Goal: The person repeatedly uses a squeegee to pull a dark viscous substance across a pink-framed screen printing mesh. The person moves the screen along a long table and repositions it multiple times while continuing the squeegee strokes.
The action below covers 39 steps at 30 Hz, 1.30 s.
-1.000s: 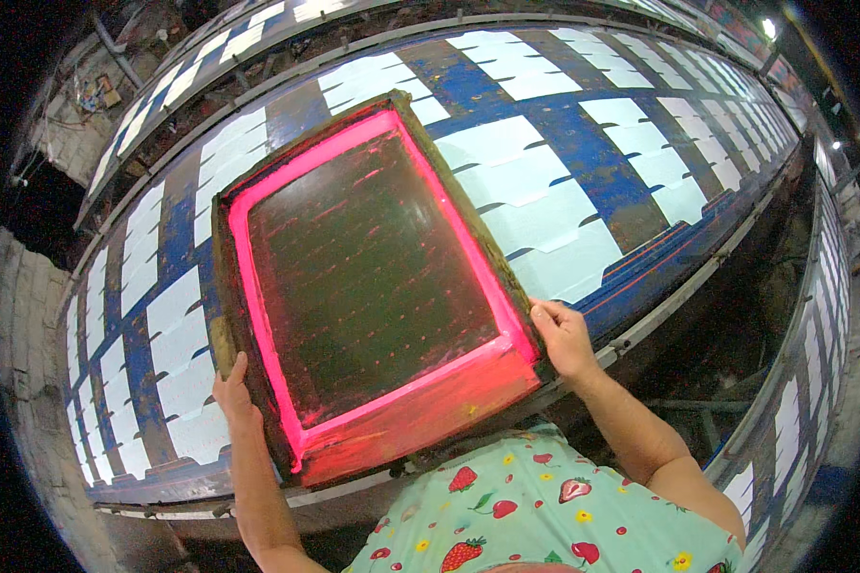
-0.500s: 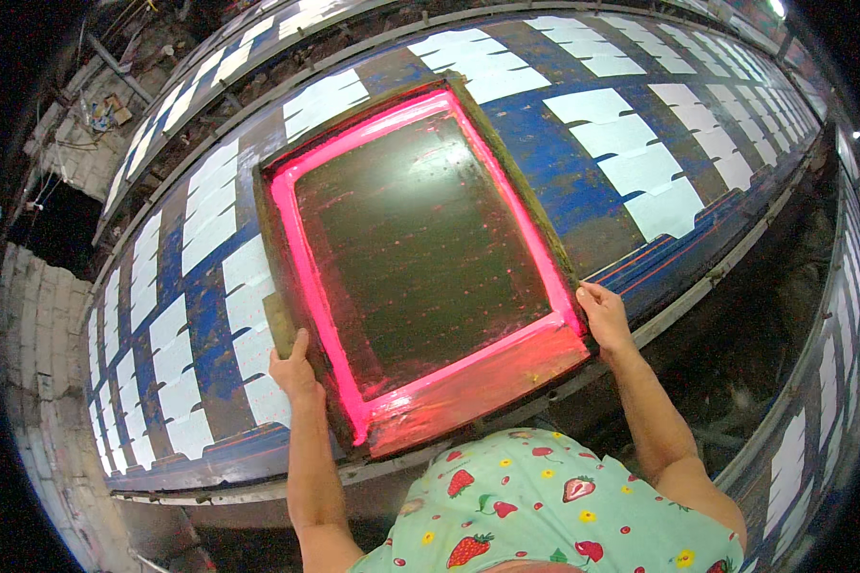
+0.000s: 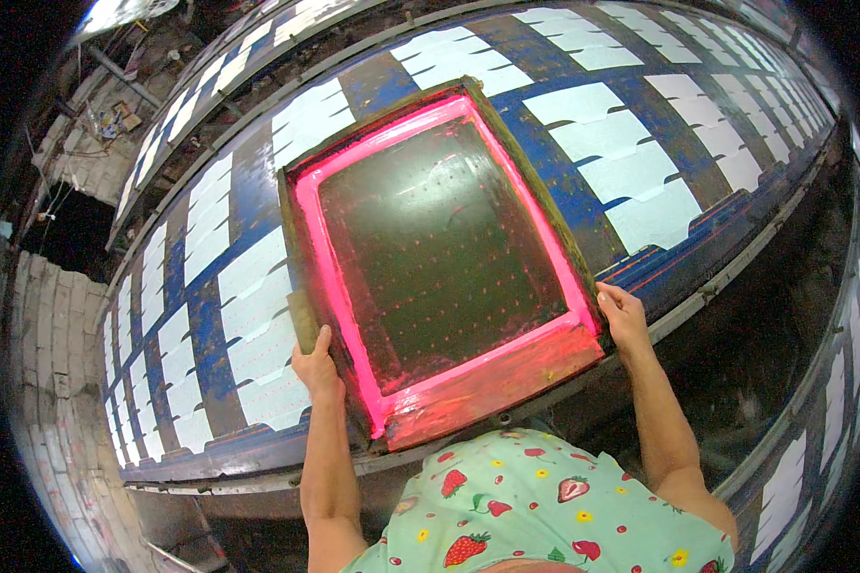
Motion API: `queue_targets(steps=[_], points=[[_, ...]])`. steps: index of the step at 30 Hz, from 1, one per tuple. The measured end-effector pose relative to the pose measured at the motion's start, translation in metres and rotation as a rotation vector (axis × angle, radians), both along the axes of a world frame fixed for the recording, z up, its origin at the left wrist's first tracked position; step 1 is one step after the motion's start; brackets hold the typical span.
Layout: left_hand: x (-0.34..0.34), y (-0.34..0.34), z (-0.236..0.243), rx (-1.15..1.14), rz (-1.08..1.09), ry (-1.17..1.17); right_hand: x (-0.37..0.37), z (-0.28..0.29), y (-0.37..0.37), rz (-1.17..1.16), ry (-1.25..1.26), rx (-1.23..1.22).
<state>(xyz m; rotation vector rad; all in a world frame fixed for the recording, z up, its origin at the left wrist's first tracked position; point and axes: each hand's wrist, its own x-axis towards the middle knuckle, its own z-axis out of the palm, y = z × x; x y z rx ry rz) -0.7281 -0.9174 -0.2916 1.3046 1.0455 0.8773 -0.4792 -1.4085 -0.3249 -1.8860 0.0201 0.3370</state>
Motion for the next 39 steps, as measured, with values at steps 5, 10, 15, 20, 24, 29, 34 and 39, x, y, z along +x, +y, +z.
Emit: queue_targets(steps=[5, 10, 15, 20, 24, 29, 34, 39], points=[[0.0, 0.007, -0.012, -0.016, -0.009, 0.086, -0.039, 0.059, 0.021, 0.373, -0.749, -0.471], [0.0, 0.01, -0.024, 0.087, 0.037, 0.208, -0.109, 0.101, 0.071, 1.051, -0.776, -0.316], [-0.002, 0.009, -0.021, 0.157, 0.044, 0.261, -0.127, 0.11, 0.108, 1.13, -0.928, -0.46], [-0.004, 0.003, -0.016, 0.194, 0.062, 0.261, -0.136, 0.107, 0.149, 1.098, -1.005, -0.487], [-0.003, 0.006, -0.02, 0.282, 0.089, 0.24, -0.131, 0.121, 0.171, 1.145, -0.863, -0.643], [-0.002, 0.009, -0.028, 0.439, 0.078, 0.155, -0.147, 0.126, 0.162, 1.141, -0.869, -0.684], [-0.004, 0.008, -0.024, 0.339, 0.039, 0.078, -0.167, 0.101, 0.162, 1.012, -0.991, -0.629], [-0.005, 0.008, -0.019, 0.319, 0.022, 0.101, -0.142, 0.085, 0.182, 0.951, -1.088, -0.606]])
